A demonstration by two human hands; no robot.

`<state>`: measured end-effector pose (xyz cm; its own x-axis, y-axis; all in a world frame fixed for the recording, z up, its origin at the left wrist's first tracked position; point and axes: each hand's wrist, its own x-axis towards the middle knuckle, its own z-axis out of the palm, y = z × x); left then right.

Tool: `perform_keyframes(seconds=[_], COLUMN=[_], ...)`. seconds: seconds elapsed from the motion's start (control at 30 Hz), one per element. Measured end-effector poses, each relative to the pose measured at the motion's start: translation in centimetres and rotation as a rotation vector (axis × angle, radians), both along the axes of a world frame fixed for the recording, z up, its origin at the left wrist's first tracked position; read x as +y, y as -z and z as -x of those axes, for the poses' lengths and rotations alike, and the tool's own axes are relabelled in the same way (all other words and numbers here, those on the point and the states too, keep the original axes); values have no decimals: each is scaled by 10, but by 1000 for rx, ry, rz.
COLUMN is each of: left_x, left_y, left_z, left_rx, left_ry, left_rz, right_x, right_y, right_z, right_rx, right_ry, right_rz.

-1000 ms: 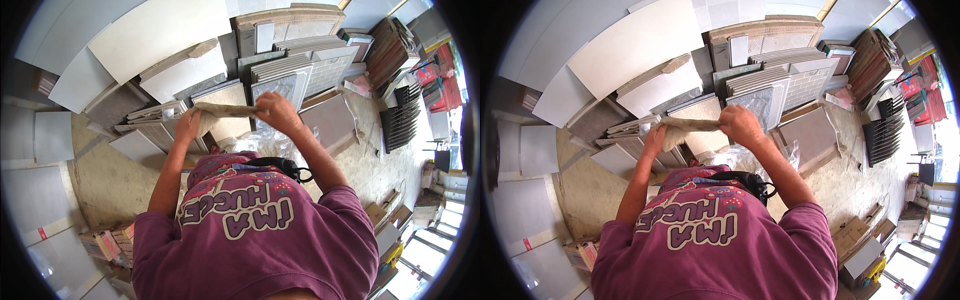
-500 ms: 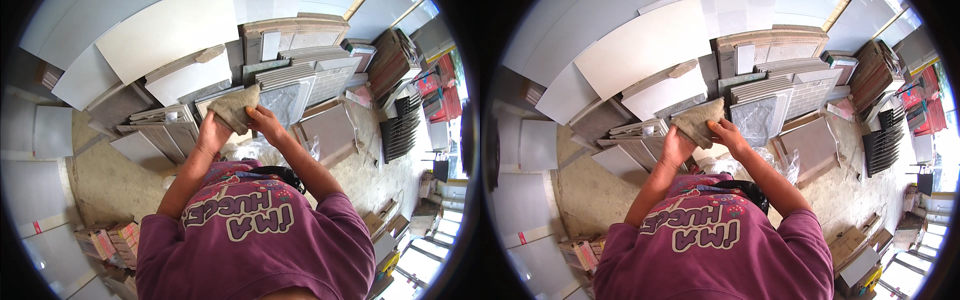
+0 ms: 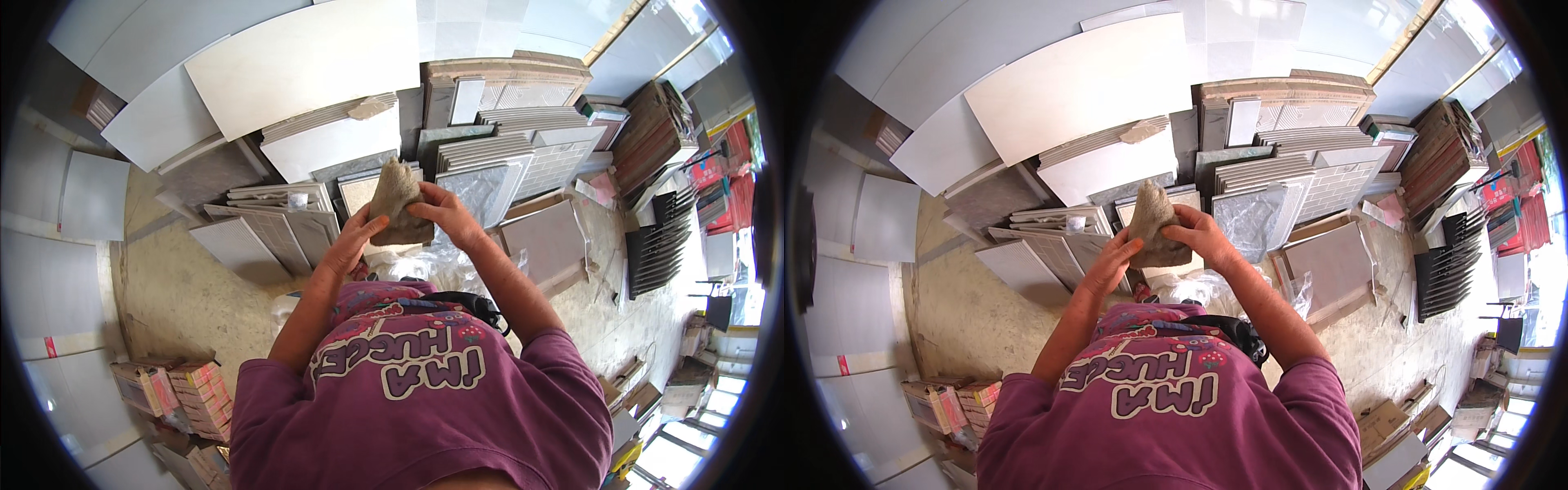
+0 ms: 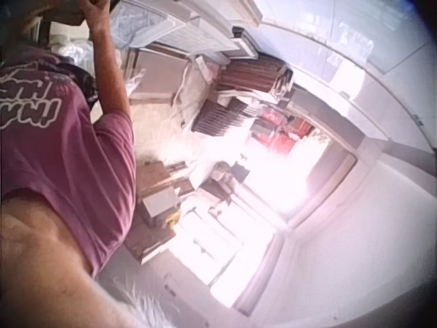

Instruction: The person cleans tiles by wiping them with a cloth.

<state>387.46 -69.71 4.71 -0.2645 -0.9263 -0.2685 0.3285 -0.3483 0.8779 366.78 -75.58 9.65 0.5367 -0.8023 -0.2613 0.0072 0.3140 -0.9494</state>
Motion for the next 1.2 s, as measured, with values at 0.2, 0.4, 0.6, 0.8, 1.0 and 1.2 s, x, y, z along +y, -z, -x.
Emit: perform_keyframes(seconds=[0.2, 0.4, 0.6, 0.8, 1.0, 1.2], left_x=[-1, -31, -30, -33, -45, -55], left_y=[12, -17, -52, -61, -51, -42], left_z=[-14, -40, -57, -49, -44, -47], left_rx=[-1, -406, -985, -1030, -488, -4], left_ry=[-112, -181, 38, 43, -187, -315], left_rz=[-78, 384, 740, 885, 503, 121], right_x=[-12, -49, -58, -55, -49, -43], right_y=[12, 4, -8, 1, -17, -39], right_z=[-18, -37, -48, -55, -44, -32], right_rx=[75, 232, -79, -191, -70, 116], right_ry=[-19, -88, -24, 42, -138, -336], right_rz=[87, 285, -185, -337, -124, 114])
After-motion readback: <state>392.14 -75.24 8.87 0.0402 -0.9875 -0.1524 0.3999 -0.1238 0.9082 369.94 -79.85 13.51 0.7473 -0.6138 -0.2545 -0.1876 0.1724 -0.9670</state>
